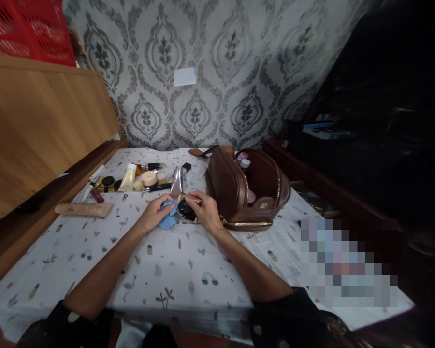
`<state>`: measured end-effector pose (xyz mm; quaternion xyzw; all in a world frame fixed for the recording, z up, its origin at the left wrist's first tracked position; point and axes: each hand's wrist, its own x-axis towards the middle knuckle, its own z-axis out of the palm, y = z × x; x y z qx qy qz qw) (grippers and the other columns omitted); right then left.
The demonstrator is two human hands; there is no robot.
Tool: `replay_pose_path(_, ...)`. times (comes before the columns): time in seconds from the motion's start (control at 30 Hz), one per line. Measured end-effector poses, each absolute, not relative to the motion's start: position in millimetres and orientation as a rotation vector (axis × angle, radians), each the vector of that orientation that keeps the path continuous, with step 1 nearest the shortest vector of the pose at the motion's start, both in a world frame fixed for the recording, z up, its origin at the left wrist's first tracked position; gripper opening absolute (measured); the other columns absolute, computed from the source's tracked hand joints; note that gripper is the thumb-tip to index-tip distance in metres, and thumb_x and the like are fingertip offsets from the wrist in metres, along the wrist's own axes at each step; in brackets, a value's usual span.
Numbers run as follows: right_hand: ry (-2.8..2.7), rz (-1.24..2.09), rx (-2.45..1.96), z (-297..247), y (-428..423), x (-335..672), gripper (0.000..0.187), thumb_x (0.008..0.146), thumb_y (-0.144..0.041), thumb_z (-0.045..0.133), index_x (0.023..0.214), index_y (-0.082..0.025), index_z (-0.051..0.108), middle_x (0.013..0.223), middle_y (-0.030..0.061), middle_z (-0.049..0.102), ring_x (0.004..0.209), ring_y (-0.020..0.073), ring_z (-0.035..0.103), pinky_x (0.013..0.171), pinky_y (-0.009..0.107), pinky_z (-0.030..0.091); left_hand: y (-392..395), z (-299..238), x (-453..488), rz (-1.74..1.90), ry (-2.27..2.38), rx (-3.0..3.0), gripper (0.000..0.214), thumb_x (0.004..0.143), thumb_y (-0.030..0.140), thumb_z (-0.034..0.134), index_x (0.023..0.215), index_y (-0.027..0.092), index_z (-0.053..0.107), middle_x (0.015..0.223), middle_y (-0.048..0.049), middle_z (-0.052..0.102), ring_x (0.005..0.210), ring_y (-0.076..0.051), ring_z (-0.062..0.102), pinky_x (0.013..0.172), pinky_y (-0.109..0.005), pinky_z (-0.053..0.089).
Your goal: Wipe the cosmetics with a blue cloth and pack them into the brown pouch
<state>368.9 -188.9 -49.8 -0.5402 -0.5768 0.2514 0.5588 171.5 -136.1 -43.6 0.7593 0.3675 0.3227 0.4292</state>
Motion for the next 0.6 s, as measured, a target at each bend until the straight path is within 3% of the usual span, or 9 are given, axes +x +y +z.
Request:
replay_pose_path(0.2, -1.190, 0.617, -1.211, -53.4, -187.0, 365.5, 0.035, 0.080, -0.052, 0.064, 0.091, -0.019, 0.071, 0.089, 0.0059, 0.075, 0.084, 0.0232, 0.068, 0.076, 0.032, 0.053, -136.8, -37.9, 169.9, 0.797, 0.915, 1.903, 0.033, 0.086, 0.051, 0.063, 0.095, 0.019, 0.065, 0.076, 0.0017, 0.057, 0.066, -0.014, 0.050, 0.056, -0.021, 0.038)
replay_pose_path(0.37, -1.097, 0.610, -1.179, -54.0, -187.0, 365.2, 0.041, 0.081, -0.055, 0.064, 0.093, -0.017, 0.070, 0.089, 0.0061, 0.073, 0.085, 0.0231, 0.067, 0.077, 0.032, 0.052, -137.2, -35.8, 170.8, 0.804, 0.880, 1.770, 0.042, 0.085, 0.056, 0.065, 0.101, 0.017, 0.067, 0.083, -0.0018, 0.062, 0.073, -0.015, 0.058, 0.062, -0.022, 0.047)
replay_pose_path(0.6, -1.094, 0.733, -1.079, -58.7, -187.5, 361.6, 0.040, 0.083, -0.055, 0.063, 0.098, -0.018, 0.064, 0.086, 0.0026, 0.068, 0.079, 0.0182, 0.063, 0.072, 0.028, 0.051, -137.3, -40.4, 177.6, 0.876, 0.849, 1.310, 0.060, 0.067, 0.063, 0.080, 0.103, 0.018, 0.063, 0.080, -0.0021, 0.067, 0.067, -0.018, 0.068, 0.063, -0.030, 0.058)
